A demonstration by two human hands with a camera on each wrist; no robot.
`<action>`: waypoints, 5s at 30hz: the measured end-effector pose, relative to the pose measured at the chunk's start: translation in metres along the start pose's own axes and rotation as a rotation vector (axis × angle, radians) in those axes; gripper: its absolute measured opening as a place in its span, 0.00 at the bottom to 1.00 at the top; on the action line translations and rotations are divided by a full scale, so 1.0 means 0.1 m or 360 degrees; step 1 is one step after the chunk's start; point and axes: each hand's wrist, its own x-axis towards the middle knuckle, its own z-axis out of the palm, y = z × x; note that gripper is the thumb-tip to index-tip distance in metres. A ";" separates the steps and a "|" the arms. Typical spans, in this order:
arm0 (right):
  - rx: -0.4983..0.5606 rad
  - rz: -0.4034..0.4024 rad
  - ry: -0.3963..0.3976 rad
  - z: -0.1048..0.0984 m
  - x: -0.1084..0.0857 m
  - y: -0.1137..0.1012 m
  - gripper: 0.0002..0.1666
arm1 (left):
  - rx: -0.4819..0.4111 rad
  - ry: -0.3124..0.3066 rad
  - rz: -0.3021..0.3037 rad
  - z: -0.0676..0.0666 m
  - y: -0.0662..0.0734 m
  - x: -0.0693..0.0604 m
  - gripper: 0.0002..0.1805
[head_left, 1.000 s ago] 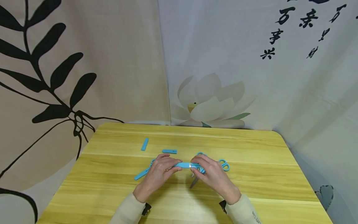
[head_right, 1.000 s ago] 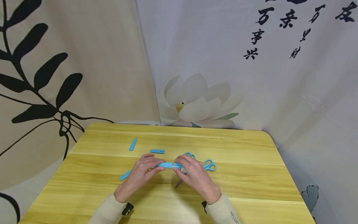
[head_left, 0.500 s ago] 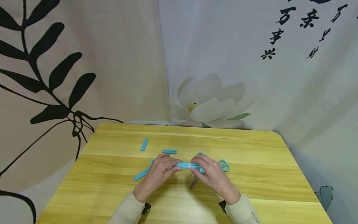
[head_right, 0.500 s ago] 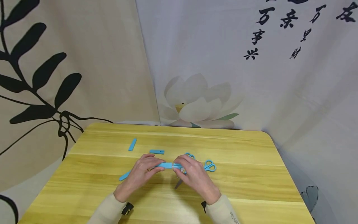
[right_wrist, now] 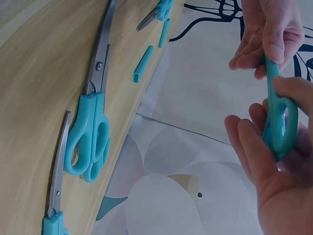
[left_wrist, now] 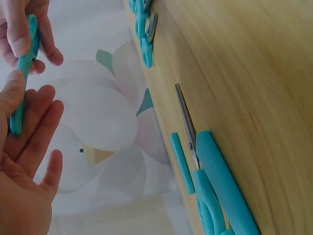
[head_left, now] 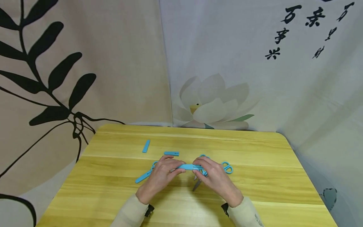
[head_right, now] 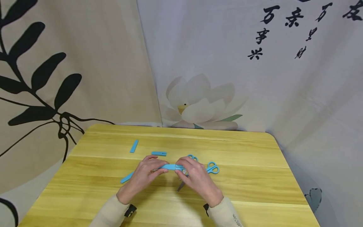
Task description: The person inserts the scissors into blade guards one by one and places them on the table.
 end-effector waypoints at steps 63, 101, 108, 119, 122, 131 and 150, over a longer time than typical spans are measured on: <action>-0.0170 0.0493 -0.0089 -0.38 -0.28 0.43 0.17 | 0.0380 -0.0488 -0.0255 -0.22 -0.09 -0.25 0.47; -0.0203 0.0997 -0.0403 -0.85 -0.80 1.63 0.09 | 0.0811 -0.0490 -0.0607 -0.95 -0.53 -0.82 0.51; -0.0216 0.0974 -0.0427 -0.88 -0.80 1.68 0.08 | 0.0823 -0.0558 -0.0649 -1.07 -0.59 -0.81 0.52; -0.0243 0.0956 -0.0527 -0.92 -0.81 1.70 0.18 | 0.0844 -0.0683 -0.0657 -1.10 -0.69 -0.87 0.49; -0.0244 0.0979 -0.0542 -0.94 -0.82 1.68 0.26 | 0.0830 -0.0725 -0.0628 -1.05 -0.68 -0.91 0.49; -0.0417 0.0878 -0.0524 -0.96 -0.78 1.43 0.26 | 0.0689 -0.0706 -0.0530 -0.93 -0.68 -0.93 0.43; -0.0422 0.0774 -0.0402 -0.90 -0.81 0.93 0.28 | 0.0361 -0.0854 -0.0566 -0.87 -0.73 -0.87 0.18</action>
